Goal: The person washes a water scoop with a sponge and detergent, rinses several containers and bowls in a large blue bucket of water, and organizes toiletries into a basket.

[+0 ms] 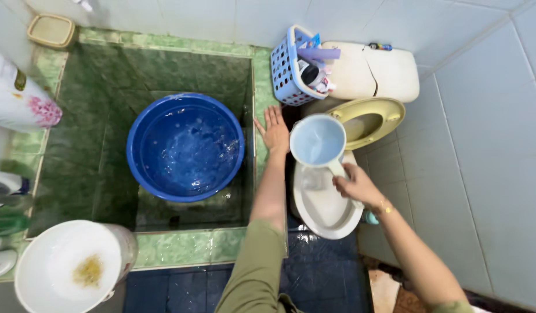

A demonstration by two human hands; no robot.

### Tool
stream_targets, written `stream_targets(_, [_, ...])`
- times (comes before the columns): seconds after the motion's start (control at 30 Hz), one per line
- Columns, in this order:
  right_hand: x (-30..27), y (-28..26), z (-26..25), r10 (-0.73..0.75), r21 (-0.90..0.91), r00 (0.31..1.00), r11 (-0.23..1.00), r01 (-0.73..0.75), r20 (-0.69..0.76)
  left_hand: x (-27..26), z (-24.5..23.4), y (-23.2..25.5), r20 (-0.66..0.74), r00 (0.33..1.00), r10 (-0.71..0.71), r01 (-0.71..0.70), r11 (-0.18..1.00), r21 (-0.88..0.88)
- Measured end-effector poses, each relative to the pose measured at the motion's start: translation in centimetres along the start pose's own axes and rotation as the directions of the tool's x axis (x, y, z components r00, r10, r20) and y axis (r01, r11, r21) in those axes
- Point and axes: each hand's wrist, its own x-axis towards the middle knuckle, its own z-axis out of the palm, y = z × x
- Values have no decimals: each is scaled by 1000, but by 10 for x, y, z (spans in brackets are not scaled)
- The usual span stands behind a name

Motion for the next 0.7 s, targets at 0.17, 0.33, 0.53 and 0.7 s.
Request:
stream_targets(0.17, [-10, 32, -22, 19, 177, 997, 984, -32, 75, -9, -10, -9, 246, 968, 43, -34, 999, -41])
stream_targets(0.33, [-20, 29, -29, 62, 86, 994, 994, -70, 93, 0, -43, 3, 158, 982, 106, -108, 994, 5])
stream_targets(0.53, [-16, -16, -9, -415, -527, 899, 738, 422, 139, 19, -58, 15, 335, 884, -326, 260, 939, 226])
stream_targets(0.7, [-18, -61, -10, -433, -612, 880, 648, 454, 194, 46, 41, -19, 21, 951, -307, 279, 890, 361])
